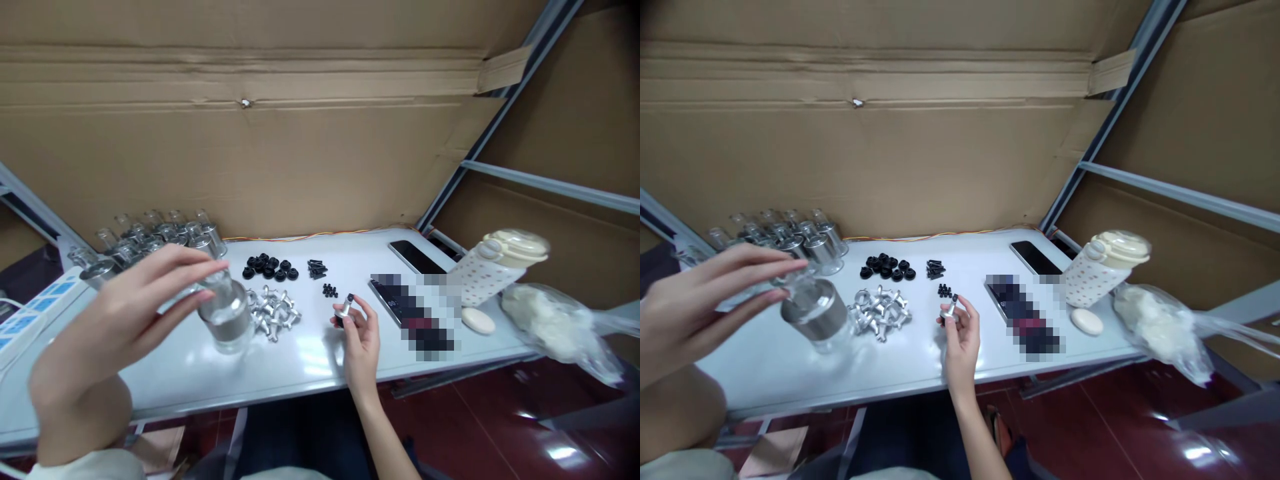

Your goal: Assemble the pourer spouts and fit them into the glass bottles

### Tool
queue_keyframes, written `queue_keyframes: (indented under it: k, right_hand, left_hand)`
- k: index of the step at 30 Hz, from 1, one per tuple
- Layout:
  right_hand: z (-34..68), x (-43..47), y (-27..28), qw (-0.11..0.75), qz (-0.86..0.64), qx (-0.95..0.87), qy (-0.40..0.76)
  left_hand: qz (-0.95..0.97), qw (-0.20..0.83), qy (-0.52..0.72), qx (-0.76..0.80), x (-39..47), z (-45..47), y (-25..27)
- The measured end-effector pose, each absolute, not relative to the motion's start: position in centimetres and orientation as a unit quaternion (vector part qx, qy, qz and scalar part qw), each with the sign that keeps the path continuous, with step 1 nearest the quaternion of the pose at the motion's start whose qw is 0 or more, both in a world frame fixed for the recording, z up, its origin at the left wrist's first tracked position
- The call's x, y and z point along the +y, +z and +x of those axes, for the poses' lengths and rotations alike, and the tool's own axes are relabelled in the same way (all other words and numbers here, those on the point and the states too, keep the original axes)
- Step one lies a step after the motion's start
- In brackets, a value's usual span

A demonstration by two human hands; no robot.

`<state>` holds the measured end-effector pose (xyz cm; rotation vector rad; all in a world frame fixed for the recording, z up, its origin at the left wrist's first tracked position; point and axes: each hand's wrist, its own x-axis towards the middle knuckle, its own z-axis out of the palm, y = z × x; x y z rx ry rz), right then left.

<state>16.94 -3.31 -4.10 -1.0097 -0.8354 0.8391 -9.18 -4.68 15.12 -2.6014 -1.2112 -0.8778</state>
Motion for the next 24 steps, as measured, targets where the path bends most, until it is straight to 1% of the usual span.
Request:
queue_keyframes:
  k: [4,7,9,14,17,22,24]
  right_hand:
    - [16.9,-3.4,-3.9,0.714,-0.457,-0.377,0.373]
    - [16.9,-3.6,-3.6,0.714,-0.459,-0.376,0.372]
    - [16.9,-3.6,-3.4,0.714,-0.455,-0.377,0.376]
    - [16.9,-3.8,-3.3,0.72,-0.443,-0.374,0.38]
    - [16.9,-3.8,-3.4,0.72,-0.45,-0.384,0.364]
    - [17.1,-3.9,-2.7,0.698,-0.468,-0.452,0.299]
    - [17.2,-3.9,-1.6,0.695,-0.448,-0.495,0.266]
  left_hand:
    - [-0.92,-0.015,-0.264,-0.29,-4.4,-5.5,14.2]
    - [-0.939,-0.079,-0.223,-0.25,-3.7,-2.8,13.0]
    - [-0.944,-0.101,-0.213,-0.233,-3.2,-1.6,12.0]
    - [-0.953,-0.076,-0.178,-0.233,-1.9,-0.7,10.1]
    - [-0.946,-0.092,-0.177,-0.256,-1.4,-0.8,9.7]
    - [-0.922,-0.207,-0.175,-0.277,-0.4,-0.9,9.7]
    - [-0.912,-0.253,-0.182,-0.266,0.4,-0.9,9.5]
